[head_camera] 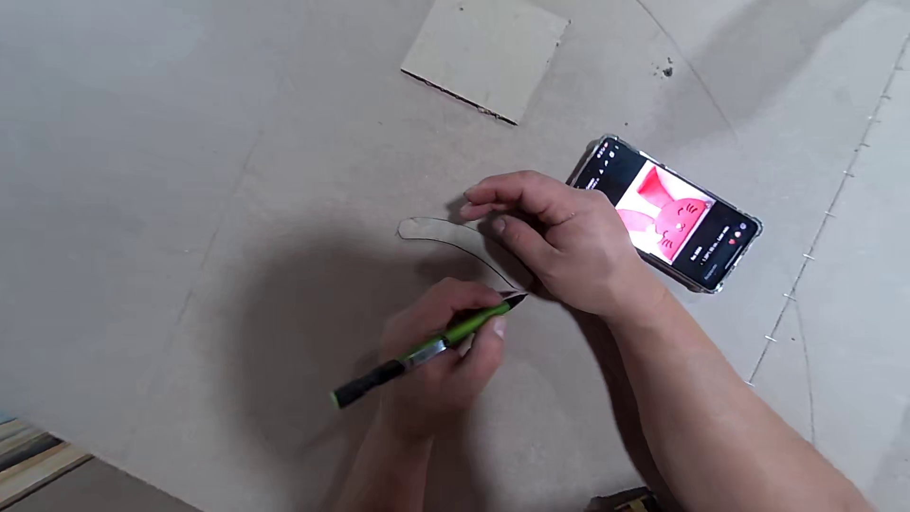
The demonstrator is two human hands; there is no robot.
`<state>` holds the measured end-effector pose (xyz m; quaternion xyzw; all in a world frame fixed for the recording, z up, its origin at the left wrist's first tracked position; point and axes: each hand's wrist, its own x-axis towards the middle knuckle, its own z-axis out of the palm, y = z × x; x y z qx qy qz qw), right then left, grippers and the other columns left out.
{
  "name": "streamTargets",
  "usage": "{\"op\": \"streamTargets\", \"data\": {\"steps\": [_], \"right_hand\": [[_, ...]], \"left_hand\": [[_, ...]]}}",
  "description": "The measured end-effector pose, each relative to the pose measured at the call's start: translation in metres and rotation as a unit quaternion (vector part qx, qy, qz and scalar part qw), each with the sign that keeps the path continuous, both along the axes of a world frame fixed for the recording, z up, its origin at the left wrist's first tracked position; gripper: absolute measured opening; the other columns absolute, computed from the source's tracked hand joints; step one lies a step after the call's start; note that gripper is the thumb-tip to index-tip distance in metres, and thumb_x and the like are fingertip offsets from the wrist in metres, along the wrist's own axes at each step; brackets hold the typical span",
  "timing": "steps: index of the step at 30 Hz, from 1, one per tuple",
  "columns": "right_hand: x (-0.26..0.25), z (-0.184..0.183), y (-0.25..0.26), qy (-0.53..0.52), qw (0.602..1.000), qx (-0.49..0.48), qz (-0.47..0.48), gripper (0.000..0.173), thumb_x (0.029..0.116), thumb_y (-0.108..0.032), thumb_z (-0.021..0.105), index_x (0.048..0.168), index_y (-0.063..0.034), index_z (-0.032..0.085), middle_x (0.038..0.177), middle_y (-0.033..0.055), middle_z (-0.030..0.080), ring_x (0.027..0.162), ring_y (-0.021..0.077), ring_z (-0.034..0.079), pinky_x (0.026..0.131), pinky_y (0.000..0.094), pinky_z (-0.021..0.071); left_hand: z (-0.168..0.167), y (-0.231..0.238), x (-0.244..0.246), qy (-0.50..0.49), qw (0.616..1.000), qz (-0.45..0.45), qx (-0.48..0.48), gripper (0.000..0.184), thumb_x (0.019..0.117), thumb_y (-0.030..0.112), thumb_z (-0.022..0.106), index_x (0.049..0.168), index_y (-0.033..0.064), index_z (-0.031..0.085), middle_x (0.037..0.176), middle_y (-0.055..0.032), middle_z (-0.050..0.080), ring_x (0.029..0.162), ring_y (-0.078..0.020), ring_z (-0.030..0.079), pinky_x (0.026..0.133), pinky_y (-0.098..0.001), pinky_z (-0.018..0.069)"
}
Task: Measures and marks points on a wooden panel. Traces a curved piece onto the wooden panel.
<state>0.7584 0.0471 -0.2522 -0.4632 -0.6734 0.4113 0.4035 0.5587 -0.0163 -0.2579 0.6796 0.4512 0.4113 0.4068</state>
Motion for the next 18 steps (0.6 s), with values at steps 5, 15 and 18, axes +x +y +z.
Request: {"op": "streamTargets", "data": {"steps": [5, 15, 18], "right_hand": [[0.0069, -0.0025, 0.0043, -0.068, 0.995, 0.058, -0.049, 0.022, 0.1003, -0.011, 0.063, 0.119, -0.0125, 0.073, 0.109, -0.0065, 0.077, 0.1, 0.0003, 0.071, 0.089, 0.0245, 0.0601], [0.0038, -0.0096, 0.0093, -0.207, 0.975, 0.084, 0.017, 0.044, 0.091, -0.026, 0.073, 0.134, -0.0174, 0.068, 0.133, -0.0037, 0.068, 0.135, 0.0114, 0.055, 0.128, 0.044, 0.0251], [0.0037, -0.01, 0.0099, -0.215, 0.973, 0.083, 0.021, 0.044, 0.091, -0.025, 0.073, 0.134, -0.0178, 0.068, 0.134, -0.0039, 0.067, 0.136, 0.0118, 0.054, 0.128, 0.0439, 0.0248]], "left_hand": [[-0.0003, 0.0034, 0.0063, 0.053, 0.998, -0.024, 0.016, 0.013, 0.0896, 0.018, 0.072, 0.099, 0.0096, 0.074, 0.091, 0.0042, 0.071, 0.075, -0.0029, 0.066, 0.061, -0.0177, 0.0563], [-0.0011, 0.0025, 0.0081, 0.064, 0.998, -0.008, 0.027, 0.014, 0.0897, 0.017, 0.072, 0.101, 0.0084, 0.074, 0.092, 0.0044, 0.071, 0.076, -0.002, 0.067, 0.064, -0.0167, 0.0574], [-0.0009, 0.0026, 0.0079, 0.081, 0.996, -0.002, 0.034, 0.013, 0.0894, 0.017, 0.071, 0.1, 0.0093, 0.073, 0.091, 0.0057, 0.071, 0.075, -0.0004, 0.066, 0.063, -0.0154, 0.0563]]}}
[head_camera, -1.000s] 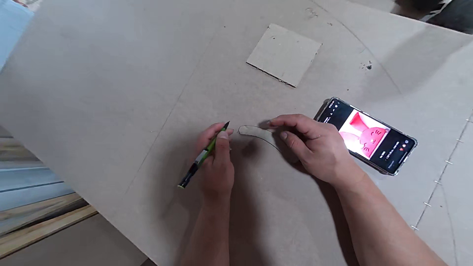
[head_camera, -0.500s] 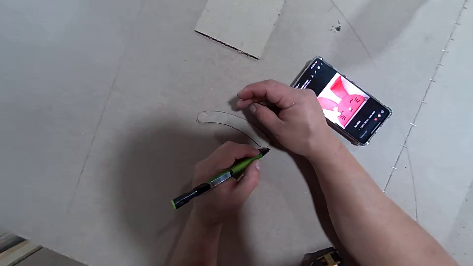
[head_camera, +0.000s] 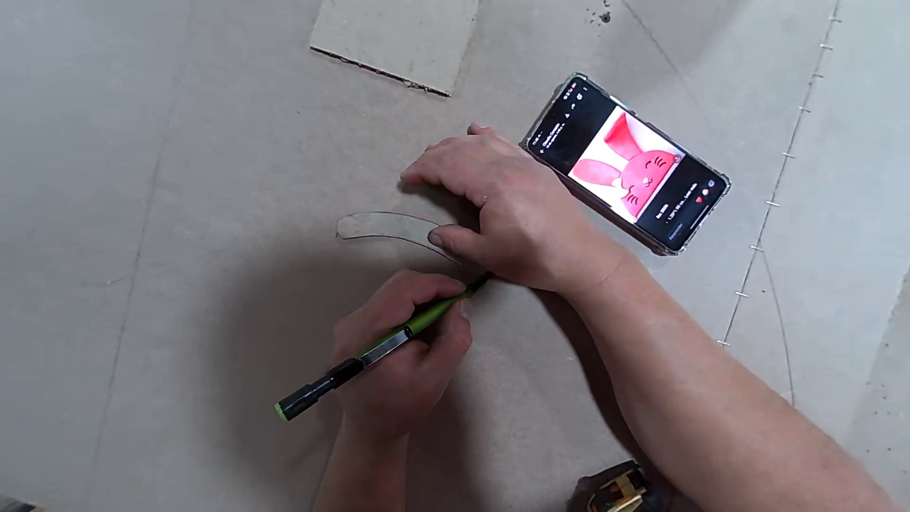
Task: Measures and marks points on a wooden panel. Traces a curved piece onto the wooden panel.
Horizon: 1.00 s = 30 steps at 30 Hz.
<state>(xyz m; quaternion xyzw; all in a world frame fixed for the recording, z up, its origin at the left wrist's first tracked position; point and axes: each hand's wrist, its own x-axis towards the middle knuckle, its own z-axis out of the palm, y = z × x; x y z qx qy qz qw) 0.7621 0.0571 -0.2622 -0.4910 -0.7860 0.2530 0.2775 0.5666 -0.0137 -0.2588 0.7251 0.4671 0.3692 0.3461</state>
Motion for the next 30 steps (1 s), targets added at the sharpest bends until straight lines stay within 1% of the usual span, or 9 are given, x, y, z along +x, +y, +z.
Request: {"op": "streamTargets", "data": {"steps": [8, 11, 15, 17, 20, 22, 26, 28, 30], "right_hand": [[0.0, 0.0, 0.0, -0.004, 1.0, 0.006, 0.001, 0.041, 0.0911, -0.025, 0.072, 0.131, -0.0177, 0.069, 0.134, -0.0035, 0.068, 0.137, 0.0123, 0.054, 0.128, 0.0434, 0.0259], [0.001, 0.0, 0.0, 0.002, 1.0, 0.006, 0.0, 0.039, 0.0925, -0.021, 0.071, 0.132, -0.0167, 0.069, 0.134, -0.003, 0.068, 0.136, 0.0125, 0.054, 0.127, 0.0423, 0.0269], [0.001, 0.001, 0.0, 0.024, 0.998, 0.0, -0.051, 0.034, 0.0963, -0.013, 0.064, 0.13, -0.0151, 0.07, 0.134, -0.0009, 0.068, 0.133, 0.0139, 0.056, 0.12, 0.0358, 0.0385], [0.002, 0.003, 0.0, 0.034, 0.997, -0.007, -0.067, 0.033, 0.0998, -0.022, 0.063, 0.132, -0.0158, 0.069, 0.134, -0.0014, 0.067, 0.131, 0.0133, 0.057, 0.112, 0.0327, 0.0456], [0.001, 0.0, 0.0, 0.009, 1.0, 0.01, -0.017, 0.044, 0.0952, -0.04, 0.071, 0.133, -0.0166, 0.068, 0.135, -0.0026, 0.066, 0.136, 0.0134, 0.054, 0.124, 0.0416, 0.0332], [0.0, -0.002, 0.0, -0.019, 1.0, 0.016, 0.001, 0.039, 0.0938, -0.036, 0.071, 0.129, -0.0198, 0.071, 0.138, -0.0052, 0.065, 0.141, 0.0139, 0.05, 0.128, 0.0459, 0.0254], [-0.001, -0.001, 0.0, -0.003, 0.998, 0.011, -0.068, 0.029, 0.0979, -0.019, 0.063, 0.125, -0.016, 0.073, 0.135, -0.0016, 0.067, 0.137, 0.0147, 0.054, 0.123, 0.0375, 0.0346], [-0.001, 0.0, 0.0, -0.009, 0.998, 0.01, -0.061, 0.037, 0.0983, -0.037, 0.067, 0.13, -0.0169, 0.07, 0.136, -0.0012, 0.066, 0.138, 0.0157, 0.053, 0.123, 0.0394, 0.0338], [-0.001, -0.003, -0.001, -0.033, 0.999, 0.02, -0.01, 0.051, 0.0912, -0.05, 0.072, 0.133, -0.0207, 0.068, 0.141, -0.0031, 0.063, 0.142, 0.0169, 0.048, 0.127, 0.0498, 0.0255]], "left_hand": [[0.0, 0.001, 0.0, -0.007, 1.0, -0.006, -0.003, 0.014, 0.0899, 0.017, 0.071, 0.101, 0.0089, 0.074, 0.091, 0.0051, 0.071, 0.075, -0.0008, 0.066, 0.062, -0.0153, 0.0559], [-0.001, 0.0, -0.008, -0.082, 0.996, 0.02, -0.039, 0.014, 0.0929, 0.021, 0.071, 0.102, 0.0112, 0.073, 0.091, 0.0048, 0.072, 0.073, -0.0053, 0.067, 0.062, -0.0208, 0.0586], [-0.005, 0.007, -0.024, -0.122, 0.986, 0.109, -0.03, 0.012, 0.0943, 0.017, 0.067, 0.106, 0.0123, 0.068, 0.091, 0.0068, 0.071, 0.071, -0.0054, 0.066, 0.062, -0.0217, 0.0579], [-0.005, 0.009, -0.028, -0.109, 0.985, 0.134, -0.023, 0.013, 0.094, 0.015, 0.066, 0.107, 0.0108, 0.067, 0.09, 0.0068, 0.07, 0.071, -0.0049, 0.066, 0.061, -0.021, 0.0574], [-0.002, 0.006, -0.028, -0.081, 0.991, 0.106, -0.021, 0.014, 0.0952, 0.018, 0.067, 0.106, 0.0098, 0.068, 0.092, 0.0053, 0.07, 0.073, -0.0054, 0.067, 0.063, -0.0214, 0.0588], [0.0, 0.003, -0.024, -0.067, 0.995, 0.067, -0.027, 0.014, 0.0946, 0.02, 0.069, 0.104, 0.0102, 0.07, 0.091, 0.0049, 0.071, 0.071, -0.005, 0.067, 0.061, -0.0202, 0.0582], [0.001, 0.0, -0.014, -0.056, 0.997, 0.01, -0.045, 0.013, 0.0911, 0.019, 0.071, 0.102, 0.0108, 0.073, 0.09, 0.005, 0.07, 0.071, -0.0037, 0.065, 0.059, -0.0183, 0.0568], [0.001, 0.0, -0.009, -0.049, 0.998, 0.006, -0.043, 0.012, 0.09, 0.017, 0.072, 0.1, 0.0105, 0.074, 0.089, 0.0046, 0.07, 0.07, -0.0036, 0.065, 0.057, -0.0183, 0.0565], [0.002, 0.0, -0.006, -0.04, 0.998, 0.013, -0.04, 0.011, 0.0898, 0.017, 0.072, 0.099, 0.0114, 0.075, 0.088, 0.0055, 0.07, 0.069, -0.0029, 0.065, 0.057, -0.0176, 0.0561]]}}
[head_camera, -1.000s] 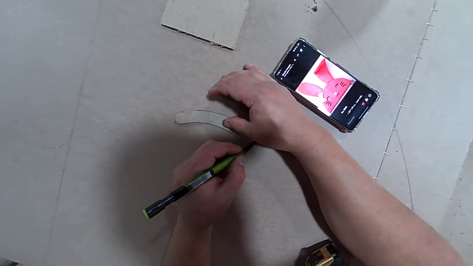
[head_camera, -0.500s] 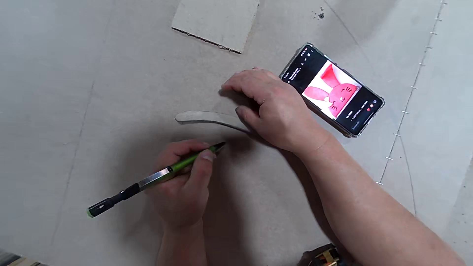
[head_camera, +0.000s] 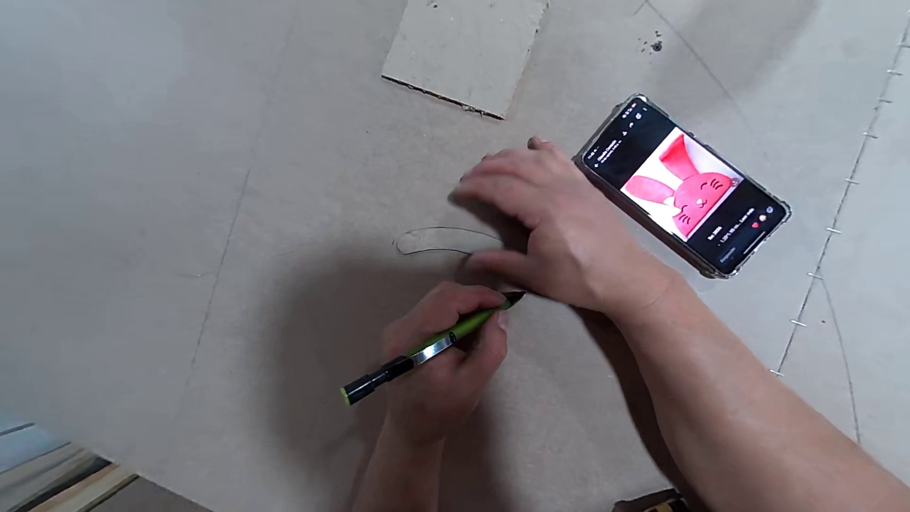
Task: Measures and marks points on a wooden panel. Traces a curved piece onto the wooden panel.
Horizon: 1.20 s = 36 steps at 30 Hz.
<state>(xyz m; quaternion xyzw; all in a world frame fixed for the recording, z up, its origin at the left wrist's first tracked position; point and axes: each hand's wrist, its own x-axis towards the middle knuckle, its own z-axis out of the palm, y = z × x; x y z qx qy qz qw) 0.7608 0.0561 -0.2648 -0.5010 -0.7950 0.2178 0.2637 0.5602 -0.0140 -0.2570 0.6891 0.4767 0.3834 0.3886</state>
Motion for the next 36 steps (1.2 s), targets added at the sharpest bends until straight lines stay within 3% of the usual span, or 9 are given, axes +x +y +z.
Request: {"op": "streamTargets", "data": {"steps": [3, 6, 10, 18, 21, 24, 31, 33, 36], "right_hand": [[0.0, -0.003, -0.001, -0.004, 1.0, 0.004, 0.011, 0.034, 0.0935, -0.034, 0.068, 0.125, -0.0222, 0.073, 0.142, -0.0054, 0.062, 0.145, 0.0163, 0.045, 0.128, 0.0504, 0.0226], [0.001, 0.0, 0.0, 0.033, 0.995, 0.008, -0.094, 0.028, 0.0967, -0.012, 0.056, 0.116, -0.0172, 0.076, 0.13, -0.0028, 0.07, 0.133, 0.0131, 0.057, 0.118, 0.0358, 0.0418], [0.002, 0.002, 0.002, 0.032, 0.981, 0.014, -0.193, 0.019, 0.0949, -0.012, 0.062, 0.107, -0.0184, 0.076, 0.115, -0.0032, 0.073, 0.115, 0.0139, 0.063, 0.097, 0.0306, 0.0512], [0.005, 0.004, 0.003, 0.003, 0.959, 0.008, -0.284, 0.011, 0.0961, -0.025, 0.067, 0.103, -0.0191, 0.074, 0.105, -0.0004, 0.068, 0.108, 0.0179, 0.061, 0.09, 0.0334, 0.0497], [0.008, 0.002, 0.003, 0.001, 0.971, 0.012, -0.239, 0.022, 0.0959, -0.034, 0.066, 0.111, -0.0199, 0.074, 0.115, -0.0002, 0.069, 0.119, 0.0202, 0.059, 0.104, 0.0403, 0.0442], [0.008, 0.001, 0.002, -0.021, 0.988, -0.002, -0.154, 0.03, 0.094, -0.04, 0.067, 0.118, -0.0231, 0.073, 0.128, 0.0, 0.066, 0.136, 0.0224, 0.052, 0.125, 0.0532, 0.0246], [0.008, 0.0, 0.003, 0.004, 0.974, 0.013, -0.227, 0.014, 0.0933, -0.029, 0.069, 0.101, -0.0198, 0.075, 0.101, -0.0014, 0.07, 0.116, 0.0199, 0.061, 0.121, 0.0474, 0.0304], [0.009, 0.0, 0.003, 0.003, 0.979, 0.015, -0.201, 0.019, 0.0938, -0.032, 0.068, 0.108, -0.0211, 0.076, 0.106, -0.0016, 0.071, 0.118, 0.0202, 0.061, 0.122, 0.0507, 0.0281], [0.01, 0.001, 0.003, 0.015, 0.986, 0.024, -0.162, 0.03, 0.094, -0.016, 0.061, 0.12, -0.0205, 0.074, 0.122, -0.0008, 0.07, 0.122, 0.0173, 0.062, 0.116, 0.0459, 0.039]], "left_hand": [[0.0, 0.0, 0.0, 0.004, 1.0, 0.018, -0.004, 0.012, 0.0911, 0.019, 0.071, 0.101, 0.0119, 0.075, 0.088, 0.0058, 0.071, 0.069, -0.003, 0.066, 0.057, -0.0179, 0.0568], [0.0, 0.001, 0.0, 0.005, 1.0, 0.014, 0.002, 0.014, 0.0908, 0.018, 0.071, 0.102, 0.011, 0.075, 0.09, 0.0051, 0.071, 0.072, -0.0036, 0.067, 0.059, -0.0186, 0.0582], [-0.002, 0.001, -0.002, -0.014, 1.0, -0.013, -0.003, 0.013, 0.0896, 0.016, 0.073, 0.101, 0.0098, 0.076, 0.09, 0.0035, 0.072, 0.071, -0.0056, 0.067, 0.059, -0.0195, 0.0579], [-0.001, 0.001, -0.001, 0.005, 1.0, -0.009, -0.006, 0.011, 0.0902, 0.017, 0.072, 0.099, 0.0115, 0.076, 0.088, 0.0048, 0.07, 0.068, -0.0039, 0.065, 0.054, -0.0184, 0.0559], [0.0, 0.001, -0.001, -0.002, 1.0, -0.01, -0.011, 0.011, 0.09, 0.017, 0.073, 0.1, 0.0111, 0.076, 0.088, 0.0045, 0.071, 0.068, -0.0046, 0.065, 0.054, -0.019, 0.0561], [0.0, 0.001, -0.001, -0.005, 1.0, -0.012, -0.015, 0.012, 0.09, 0.017, 0.073, 0.1, 0.0105, 0.076, 0.088, 0.0039, 0.071, 0.068, -0.0053, 0.065, 0.055, -0.0194, 0.0564], [-0.002, 0.002, -0.005, -0.01, 0.999, 0.034, -0.002, 0.013, 0.0937, 0.02, 0.071, 0.102, 0.0109, 0.075, 0.088, 0.0023, 0.072, 0.07, -0.0088, 0.068, 0.058, -0.0232, 0.0595], [-0.003, 0.007, -0.013, -0.029, 0.995, 0.097, 0.013, 0.016, 0.0973, 0.021, 0.069, 0.106, 0.0086, 0.073, 0.091, -0.0007, 0.073, 0.073, -0.0123, 0.07, 0.063, -0.0275, 0.0616], [-0.005, 0.017, -0.029, -0.065, 0.982, 0.173, 0.024, 0.014, 0.0995, 0.013, 0.064, 0.109, 0.0046, 0.069, 0.094, -0.0033, 0.074, 0.077, -0.0139, 0.071, 0.067, -0.0283, 0.0619]]}}
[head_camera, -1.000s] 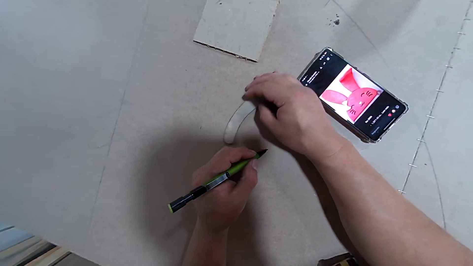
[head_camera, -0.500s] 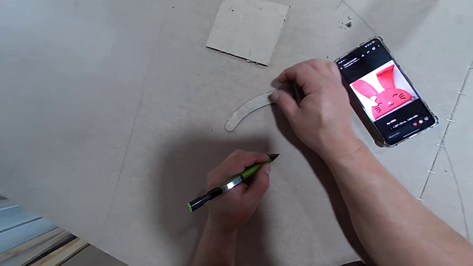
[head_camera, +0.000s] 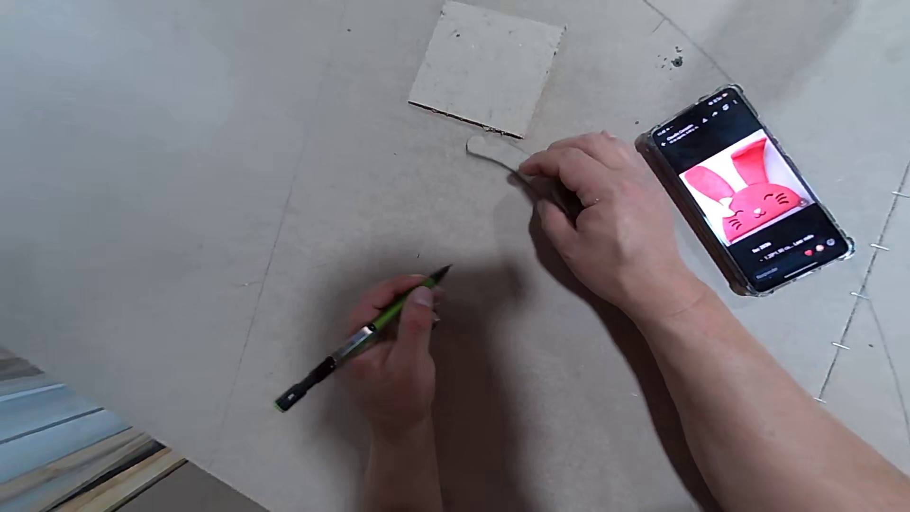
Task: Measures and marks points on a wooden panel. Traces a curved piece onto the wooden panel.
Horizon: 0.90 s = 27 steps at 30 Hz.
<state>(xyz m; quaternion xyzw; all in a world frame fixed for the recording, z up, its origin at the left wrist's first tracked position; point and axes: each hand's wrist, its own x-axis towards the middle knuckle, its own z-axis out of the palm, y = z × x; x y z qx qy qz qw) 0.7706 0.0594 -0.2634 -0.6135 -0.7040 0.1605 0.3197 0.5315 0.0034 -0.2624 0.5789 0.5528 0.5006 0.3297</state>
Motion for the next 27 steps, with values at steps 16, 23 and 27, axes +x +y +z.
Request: {"op": "streamTargets", "data": {"steps": [16, 23, 27], "right_hand": [[-0.002, 0.002, 0.0, 0.035, 0.993, -0.016, -0.108, 0.028, 0.0918, -0.013, 0.063, 0.118, -0.0177, 0.073, 0.112, 0.0002, 0.069, 0.103, 0.0122, 0.064, 0.088, 0.0287, 0.0528], [-0.002, 0.001, 0.001, 0.033, 0.993, -0.014, -0.109, 0.029, 0.0909, -0.012, 0.064, 0.117, -0.0181, 0.073, 0.113, -0.0003, 0.069, 0.105, 0.0132, 0.064, 0.089, 0.0299, 0.0524], [-0.003, 0.001, 0.001, 0.037, 0.993, -0.019, -0.114, 0.03, 0.0904, -0.012, 0.064, 0.118, -0.0189, 0.073, 0.113, -0.0014, 0.069, 0.105, 0.0122, 0.064, 0.09, 0.0286, 0.0521]], "left_hand": [[0.006, 0.009, 0.007, 0.043, 0.986, 0.154, -0.049, 0.01, 0.0995, 0.01, 0.065, 0.106, 0.004, 0.068, 0.086, -0.0023, 0.074, 0.071, -0.011, 0.071, 0.062, -0.0246, 0.0606], [0.007, -0.002, 0.024, 0.086, 0.991, -0.092, -0.032, 0.016, 0.0974, 0.02, 0.068, 0.107, 0.0081, 0.072, 0.09, 0.0022, 0.074, 0.071, -0.0076, 0.069, 0.06, -0.0233, 0.0603], [0.007, -0.002, 0.022, 0.061, 0.978, -0.197, -0.039, 0.012, 0.091, 0.018, 0.072, 0.1, 0.0105, 0.075, 0.09, 0.0034, 0.071, 0.071, -0.0066, 0.068, 0.059, -0.021, 0.0594]]}}
